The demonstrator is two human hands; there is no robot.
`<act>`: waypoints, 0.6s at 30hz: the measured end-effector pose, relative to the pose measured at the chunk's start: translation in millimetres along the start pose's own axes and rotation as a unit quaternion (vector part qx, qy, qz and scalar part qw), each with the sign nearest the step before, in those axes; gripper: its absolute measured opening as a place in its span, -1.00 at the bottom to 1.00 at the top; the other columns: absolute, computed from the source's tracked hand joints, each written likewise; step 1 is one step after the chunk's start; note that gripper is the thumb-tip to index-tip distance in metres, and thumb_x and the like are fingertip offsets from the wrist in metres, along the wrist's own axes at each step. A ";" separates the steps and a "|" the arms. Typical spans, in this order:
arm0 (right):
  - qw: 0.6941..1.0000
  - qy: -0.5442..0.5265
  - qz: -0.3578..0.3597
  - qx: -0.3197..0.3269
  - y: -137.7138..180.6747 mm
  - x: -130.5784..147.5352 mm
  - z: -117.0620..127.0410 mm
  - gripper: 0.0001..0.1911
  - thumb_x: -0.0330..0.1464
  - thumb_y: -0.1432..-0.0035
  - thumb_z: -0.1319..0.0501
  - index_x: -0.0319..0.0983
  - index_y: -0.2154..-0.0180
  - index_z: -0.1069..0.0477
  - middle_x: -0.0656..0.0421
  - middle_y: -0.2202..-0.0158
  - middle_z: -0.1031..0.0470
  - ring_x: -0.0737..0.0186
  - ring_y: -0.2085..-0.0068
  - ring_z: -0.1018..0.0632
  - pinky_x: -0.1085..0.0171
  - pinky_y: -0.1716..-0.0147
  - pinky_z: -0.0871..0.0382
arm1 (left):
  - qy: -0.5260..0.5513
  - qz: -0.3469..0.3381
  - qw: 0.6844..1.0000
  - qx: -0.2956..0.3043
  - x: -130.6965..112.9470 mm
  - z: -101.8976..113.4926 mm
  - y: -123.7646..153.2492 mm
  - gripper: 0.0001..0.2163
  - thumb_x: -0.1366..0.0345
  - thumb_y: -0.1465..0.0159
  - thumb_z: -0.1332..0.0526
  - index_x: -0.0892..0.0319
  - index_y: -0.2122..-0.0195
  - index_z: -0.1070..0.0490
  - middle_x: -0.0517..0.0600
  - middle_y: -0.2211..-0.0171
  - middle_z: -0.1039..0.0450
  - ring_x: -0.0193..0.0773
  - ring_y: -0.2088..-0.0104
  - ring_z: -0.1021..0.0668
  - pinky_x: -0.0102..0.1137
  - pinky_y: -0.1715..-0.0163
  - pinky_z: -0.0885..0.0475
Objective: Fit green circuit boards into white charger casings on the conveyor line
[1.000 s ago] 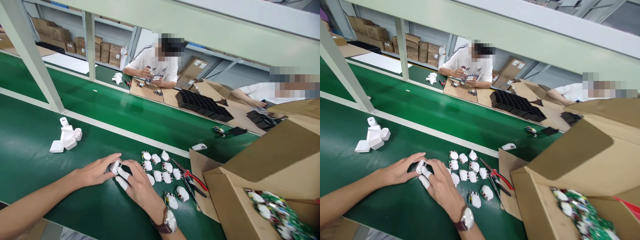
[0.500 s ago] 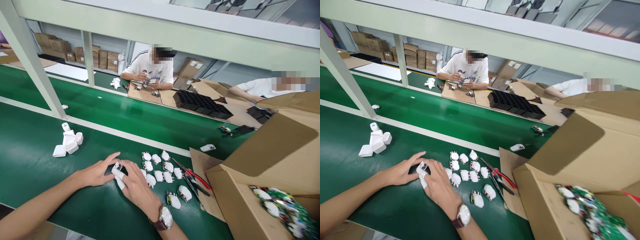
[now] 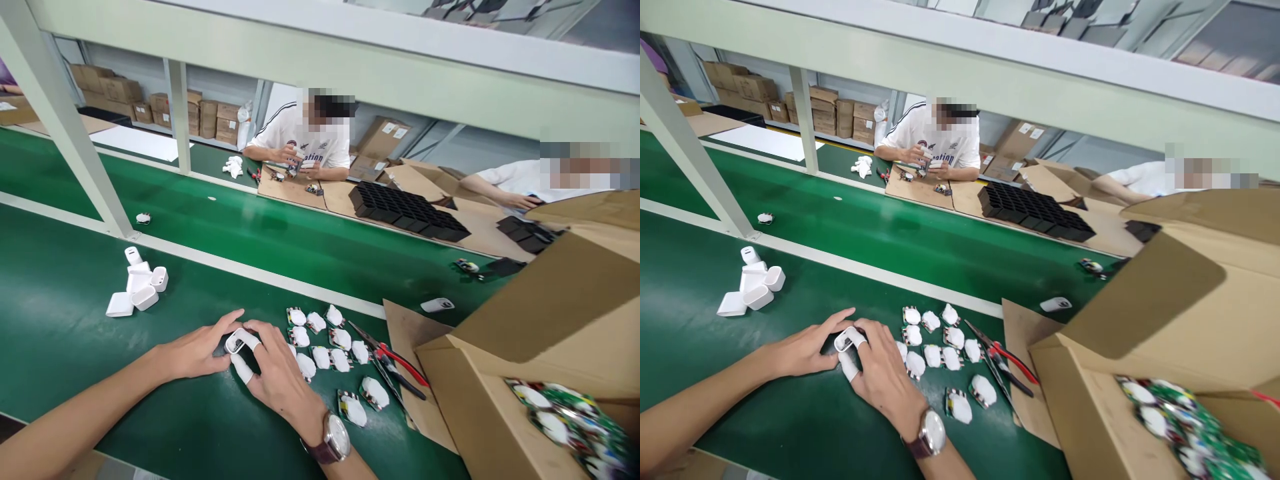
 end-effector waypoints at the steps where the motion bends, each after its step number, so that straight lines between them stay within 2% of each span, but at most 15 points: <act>1: 1.000 0.008 0.001 0.010 -1.1 0.1 -1.5 -0.71 -0.44 -0.37 -0.20 -0.22 -0.10 -0.36 -0.10 -0.11 -0.46 -0.12 -0.05 -0.53 -0.12 0.03 -0.55 | 0.001 0.002 1.000 0.001 0.5 -0.5 -0.2 -0.14 0.33 -0.37 -0.21 -0.14 -0.56 0.29 0.05 -0.43 -0.31 -0.03 -0.12 -0.64 -0.21 -0.05 -0.56; 3: 0.999 0.017 0.003 0.033 -4.0 0.2 -3.3 -0.75 -0.43 -0.37 -0.21 -0.22 -0.07 -0.39 -0.08 -0.07 -0.49 -0.12 -0.01 -0.54 -0.13 0.03 -0.54 | 0.000 0.001 1.000 0.003 0.4 -1.0 -0.1 -0.14 0.32 -0.37 -0.21 -0.13 -0.56 0.29 0.06 -0.42 -0.31 -0.03 -0.07 -0.66 -0.21 -0.02 -0.57; 6: 0.999 -0.011 -0.004 0.043 -6.4 -3.1 1.6 -0.69 -0.40 -0.37 -0.23 -0.18 -0.12 -0.37 -0.04 -0.05 -0.51 -0.08 0.00 -0.55 -0.10 0.04 -0.56 | -0.011 -0.016 1.000 -0.009 -3.6 2.6 1.8 -0.14 0.33 -0.38 -0.22 -0.12 -0.56 0.30 0.06 -0.41 -0.32 -0.02 -0.15 -0.62 -0.17 -0.10 -0.56; 8: 0.999 -0.042 -0.017 0.016 -4.5 -9.6 11.2 -0.60 -0.37 -0.39 -0.25 -0.16 -0.21 -0.31 -0.02 -0.05 -0.53 -0.05 0.01 -0.57 -0.06 0.05 -0.58 | -0.034 -0.037 0.998 -0.049 -9.4 10.7 4.5 -0.21 0.26 -0.40 -0.28 -0.07 -0.54 0.15 0.11 -0.40 -0.32 0.01 -0.25 -0.54 -0.13 -0.20 -0.51; 10: 0.998 -0.053 -0.029 -0.030 -0.1 -18.2 23.7 -0.57 -0.34 -0.42 -0.26 -0.16 -0.25 -0.27 -0.01 -0.04 -0.54 -0.02 0.00 -0.59 -0.04 0.05 -0.58 | -0.077 -0.070 0.989 -0.103 -18.4 19.6 7.8 -0.36 0.12 -0.37 -0.37 0.02 -0.40 -0.16 0.17 -0.33 -0.36 0.06 -0.26 -0.52 -0.10 -0.23 -0.50; 12: 0.996 -0.034 -0.029 -0.077 5.3 -25.7 36.0 -0.60 -0.34 -0.45 -0.23 -0.16 -0.25 -0.28 -0.02 -0.03 -0.55 -0.02 -0.01 -0.59 -0.04 0.03 -0.57 | -0.136 -0.121 0.974 -0.138 -30.4 22.4 10.3 -0.61 0.08 -0.38 -0.37 0.08 -0.15 -0.40 0.16 -0.20 -0.45 0.00 -0.12 -0.61 -0.16 -0.11 -0.58; 14: 0.994 0.003 -0.017 -0.109 9.3 -31.0 46.3 -0.63 -0.36 -0.47 -0.19 -0.17 -0.25 -0.31 -0.02 -0.02 -0.57 -0.02 -0.01 -0.60 -0.06 0.01 -0.55 | -0.189 -0.173 0.952 -0.168 -42.3 20.9 11.8 -0.85 0.20 -0.48 -0.26 0.11 0.01 -0.45 0.12 -0.07 -0.51 -0.14 0.06 -0.66 -0.28 0.07 -0.63; 16: 0.991 0.038 -0.009 -0.128 11.4 -36.3 56.2 -0.67 -0.38 -0.47 -0.18 -0.18 -0.22 -0.35 -0.02 -0.01 -0.58 -0.02 0.00 -0.60 -0.07 0.00 -0.53 | -0.222 -0.218 0.928 -0.206 -53.1 19.1 14.1 -0.91 0.33 -0.52 -0.17 0.12 0.05 -0.46 0.09 -0.02 -0.53 -0.22 0.15 -0.67 -0.36 0.15 -0.62; 18: 0.987 0.060 -0.015 -0.145 12.9 -42.7 68.9 -0.73 -0.41 -0.48 -0.17 -0.20 -0.16 -0.38 -0.02 -0.02 -0.58 -0.01 0.00 -0.59 -0.05 0.00 -0.50 | -0.240 -0.237 0.912 -0.231 -60.2 17.4 15.5 -0.92 0.38 -0.51 -0.17 0.13 0.08 -0.45 0.10 -0.01 -0.54 -0.24 0.17 -0.66 -0.37 0.17 -0.61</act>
Point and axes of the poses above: each hand's wrist, its own y-axis away from the middle knuckle, its own z-axis out of the back of the hand, x = y × z, the point moved 8 cm from there along -y, towards the middle knuckle
